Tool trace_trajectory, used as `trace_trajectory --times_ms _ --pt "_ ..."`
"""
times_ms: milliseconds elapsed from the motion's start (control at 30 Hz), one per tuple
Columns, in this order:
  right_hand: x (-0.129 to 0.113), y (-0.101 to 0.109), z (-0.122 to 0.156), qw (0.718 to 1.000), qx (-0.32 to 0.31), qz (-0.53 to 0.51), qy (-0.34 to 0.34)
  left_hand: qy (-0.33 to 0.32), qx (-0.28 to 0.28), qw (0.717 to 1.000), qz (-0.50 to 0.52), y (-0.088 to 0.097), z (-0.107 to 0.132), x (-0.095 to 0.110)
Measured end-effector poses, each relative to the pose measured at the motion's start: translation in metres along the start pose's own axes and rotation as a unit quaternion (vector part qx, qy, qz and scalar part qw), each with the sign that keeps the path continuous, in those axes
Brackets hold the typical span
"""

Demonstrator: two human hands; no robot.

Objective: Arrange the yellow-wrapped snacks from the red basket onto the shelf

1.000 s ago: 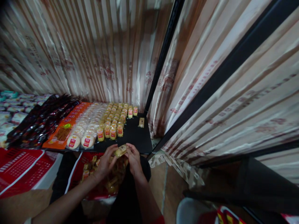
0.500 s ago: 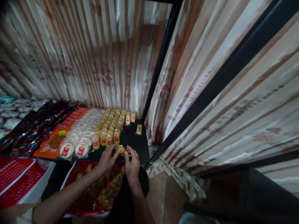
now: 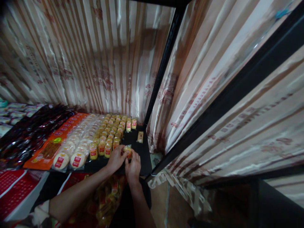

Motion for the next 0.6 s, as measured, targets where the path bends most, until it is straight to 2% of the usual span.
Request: trace_trajectory --times_ms 233,433,600 --pt "0.009 -0.012 -0.031 0.996 0.000 -0.073 -0.046 -0.020 0.044 0.998 0.033 -0.012 -0.004 -0.002" --pt "0.016 -0.029 -0.059 0.993 0.001 -0.098 -0.067 -0.013 0.032 0.999 0.039 -0.026 -0.011 -0.008" --pt "0.012 -0.044 -0.081 0.991 0.013 -0.117 -0.057 -0.079 0.032 0.993 0.084 -0.043 -0.036 0.000"
Point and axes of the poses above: each hand's wrist, its own z-axis away from the middle knuckle, its own y-axis out of the back of the hand, x = y × z, the point moved 6 cm from there along -z, towards the middle knuckle, and after that the axes turned 6 degrees about -y, right-handed, at the moved point
